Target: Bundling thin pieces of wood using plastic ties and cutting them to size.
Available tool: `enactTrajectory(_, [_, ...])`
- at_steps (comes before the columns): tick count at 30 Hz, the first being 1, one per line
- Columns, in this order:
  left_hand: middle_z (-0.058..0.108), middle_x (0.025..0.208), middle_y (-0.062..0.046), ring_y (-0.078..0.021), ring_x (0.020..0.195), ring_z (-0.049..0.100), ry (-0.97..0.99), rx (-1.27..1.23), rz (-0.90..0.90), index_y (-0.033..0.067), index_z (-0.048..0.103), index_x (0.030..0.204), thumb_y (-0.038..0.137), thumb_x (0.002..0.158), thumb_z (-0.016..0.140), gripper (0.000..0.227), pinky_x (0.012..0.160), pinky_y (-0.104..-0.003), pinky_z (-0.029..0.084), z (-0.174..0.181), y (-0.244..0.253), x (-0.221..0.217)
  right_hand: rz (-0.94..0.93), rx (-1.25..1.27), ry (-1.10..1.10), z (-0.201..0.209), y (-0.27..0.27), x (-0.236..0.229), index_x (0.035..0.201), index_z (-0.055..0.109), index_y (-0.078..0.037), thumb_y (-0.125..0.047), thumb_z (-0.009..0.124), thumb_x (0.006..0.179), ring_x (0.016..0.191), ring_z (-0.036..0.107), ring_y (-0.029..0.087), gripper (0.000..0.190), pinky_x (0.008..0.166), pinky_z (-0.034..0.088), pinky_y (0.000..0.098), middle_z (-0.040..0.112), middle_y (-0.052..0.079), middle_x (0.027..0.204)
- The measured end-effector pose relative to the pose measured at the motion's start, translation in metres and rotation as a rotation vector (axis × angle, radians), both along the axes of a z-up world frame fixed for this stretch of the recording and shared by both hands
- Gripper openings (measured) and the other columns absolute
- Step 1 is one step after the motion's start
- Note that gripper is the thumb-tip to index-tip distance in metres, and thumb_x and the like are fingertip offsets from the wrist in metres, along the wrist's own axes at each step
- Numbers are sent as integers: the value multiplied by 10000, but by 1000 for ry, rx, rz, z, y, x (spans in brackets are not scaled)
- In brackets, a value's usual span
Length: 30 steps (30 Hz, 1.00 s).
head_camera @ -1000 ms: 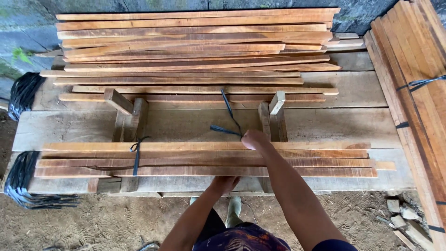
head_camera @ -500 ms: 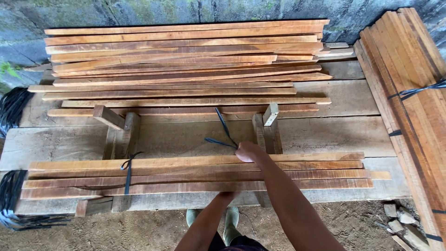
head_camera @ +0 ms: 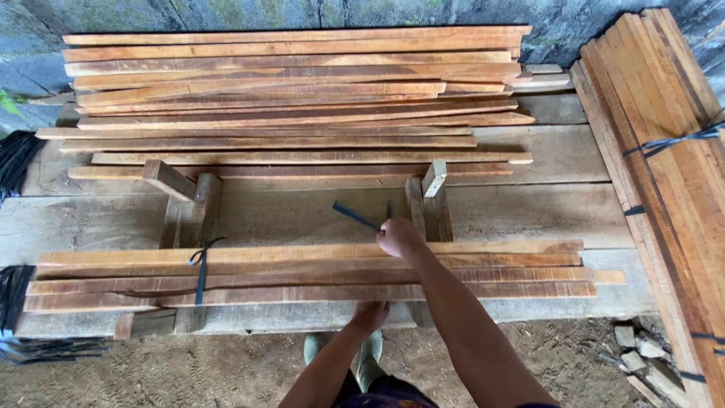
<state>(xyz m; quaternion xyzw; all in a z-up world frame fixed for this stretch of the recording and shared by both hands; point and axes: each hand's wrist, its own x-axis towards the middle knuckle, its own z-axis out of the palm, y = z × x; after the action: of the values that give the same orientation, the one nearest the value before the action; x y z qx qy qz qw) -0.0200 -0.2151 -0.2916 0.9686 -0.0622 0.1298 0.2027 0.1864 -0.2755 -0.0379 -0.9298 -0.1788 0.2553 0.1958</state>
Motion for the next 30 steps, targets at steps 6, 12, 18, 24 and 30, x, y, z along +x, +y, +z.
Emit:
enactTrajectory(6, [556,1286,-110,-343,1200,472,370,-389,-106,135,565,1156,20,987,522,209,987,-519,500,182,10,-31,-26,-139,-227,23,3,-20,1197,709,-2,-287,504,957,874,744,319,426,803,595,464,758,190,1107])
enactTrajectory(12, [621,928,-77,-324,940,637,198,-312,-189,179,549,1108,27,996,489,198,805,-446,527,199,22,-39,-10,-337,-711,18,17,-51,1011,711,-72,-297,624,969,759,706,300,245,705,553,445,660,126,818])
enactTrajectory(18, [670,880,-91,-341,842,708,233,-422,-133,131,529,1099,22,1028,487,136,719,-455,566,213,18,-55,23,-378,-359,14,1,-100,1472,377,2,-157,512,1013,1195,647,425,504,881,594,522,382,243,1549])
enactTrajectory(24, [698,845,-128,-419,824,706,260,-574,-96,149,564,1131,29,1008,485,189,711,-506,545,217,16,-81,-50,-350,-713,47,-24,-195,1341,542,71,-120,599,952,813,769,326,437,627,663,462,581,179,1165])
enactTrajectory(30, [742,869,-126,-427,882,723,317,-650,-33,137,602,1137,92,1026,480,171,737,-539,537,210,3,-86,-72,-255,-588,42,-48,-219,1374,567,62,-89,602,864,795,773,391,533,656,634,520,677,158,1045])
